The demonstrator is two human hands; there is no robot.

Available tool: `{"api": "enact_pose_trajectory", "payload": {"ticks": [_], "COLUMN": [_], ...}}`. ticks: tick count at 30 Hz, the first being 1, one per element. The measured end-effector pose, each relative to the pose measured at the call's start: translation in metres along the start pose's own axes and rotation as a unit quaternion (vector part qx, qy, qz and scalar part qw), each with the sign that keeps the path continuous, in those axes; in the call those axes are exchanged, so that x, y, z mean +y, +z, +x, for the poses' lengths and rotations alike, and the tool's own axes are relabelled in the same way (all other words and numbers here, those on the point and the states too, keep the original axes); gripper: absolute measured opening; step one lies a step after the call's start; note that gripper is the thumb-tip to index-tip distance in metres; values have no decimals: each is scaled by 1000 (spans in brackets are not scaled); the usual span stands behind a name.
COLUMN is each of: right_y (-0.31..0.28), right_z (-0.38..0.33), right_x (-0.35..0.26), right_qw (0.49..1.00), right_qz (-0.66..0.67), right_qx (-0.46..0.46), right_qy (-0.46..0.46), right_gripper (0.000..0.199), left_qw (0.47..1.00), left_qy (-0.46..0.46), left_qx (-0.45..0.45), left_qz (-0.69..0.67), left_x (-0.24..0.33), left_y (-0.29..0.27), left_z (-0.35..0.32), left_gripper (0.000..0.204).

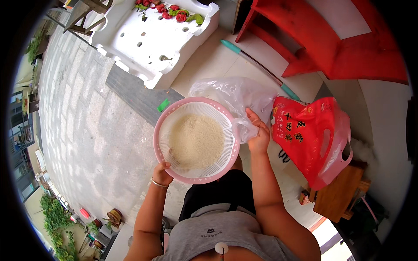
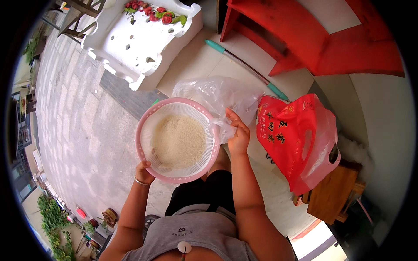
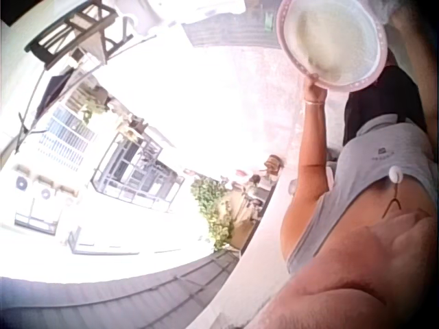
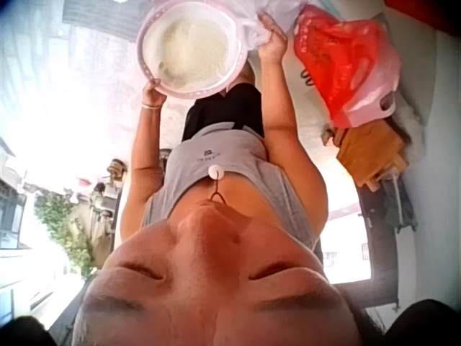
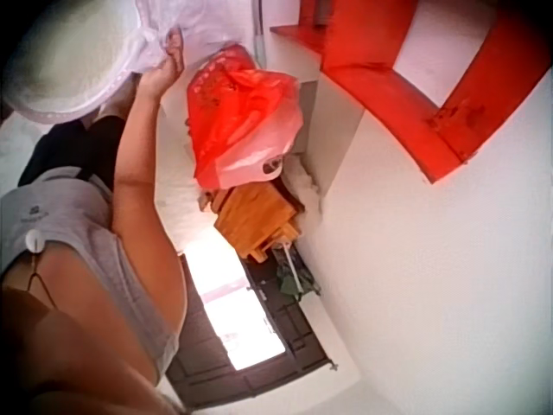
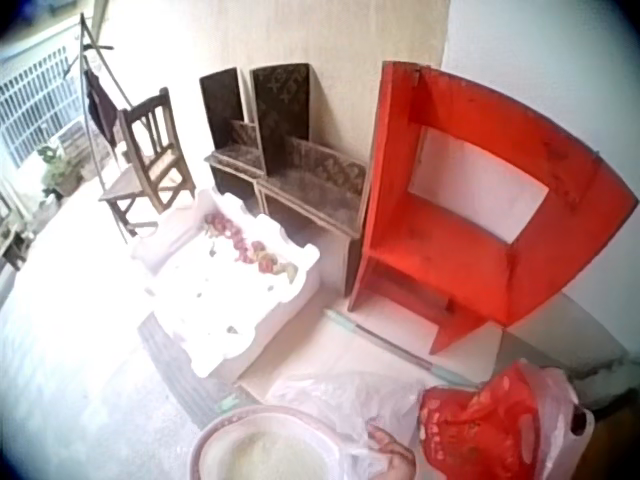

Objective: The person pours rice from a plastic bag into a pink colander, sifts it by hand to remove debris, and transfers the cleaned rice into a metal bucket. The person repeats this process several times, handling the bag, colander, and bucket throughout.

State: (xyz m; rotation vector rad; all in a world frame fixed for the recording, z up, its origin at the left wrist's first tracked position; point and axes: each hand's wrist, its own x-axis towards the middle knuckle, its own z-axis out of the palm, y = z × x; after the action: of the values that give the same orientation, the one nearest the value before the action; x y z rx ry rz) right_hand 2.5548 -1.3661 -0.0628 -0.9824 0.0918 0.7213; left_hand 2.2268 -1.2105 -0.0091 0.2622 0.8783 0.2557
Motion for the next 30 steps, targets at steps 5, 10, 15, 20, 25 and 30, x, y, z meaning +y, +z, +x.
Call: {"api": "enact_pose_trajectory", "payload": {"ticks": [5,10,15,20,25,30], "right_y": [-20,-5,-20,-54,-34,-27], "right_z": [-8,-22,-46,-71,-75,-26], "right_x": [13,16,20,10,6,17], "right_qw": [970,848,801,817,960,960], "right_qz": [-239,-528,-591,-571,-113,-186], "right_qx": [12,-46,-84,-78,172,193], "right_qy": [48,11,-36,-17,192,86], "right_gripper": [11,20,21,14,8,21], "left_qw": [999,997,994,990,993,989], "left_qy": [-13,-56,-45,-57,-33,13], "left_qx": [-21,-56,-92,-121,-114,-141], "left_qz": [37,25,37,36,12,49], "left_x": [-17,-15,-15,-5,-6,-12], "left_y": [-16,-7,0,4,7,31], "left_z": [42,72,102,123,143,156], "left_gripper": [69,68,70,71,70,68]}}
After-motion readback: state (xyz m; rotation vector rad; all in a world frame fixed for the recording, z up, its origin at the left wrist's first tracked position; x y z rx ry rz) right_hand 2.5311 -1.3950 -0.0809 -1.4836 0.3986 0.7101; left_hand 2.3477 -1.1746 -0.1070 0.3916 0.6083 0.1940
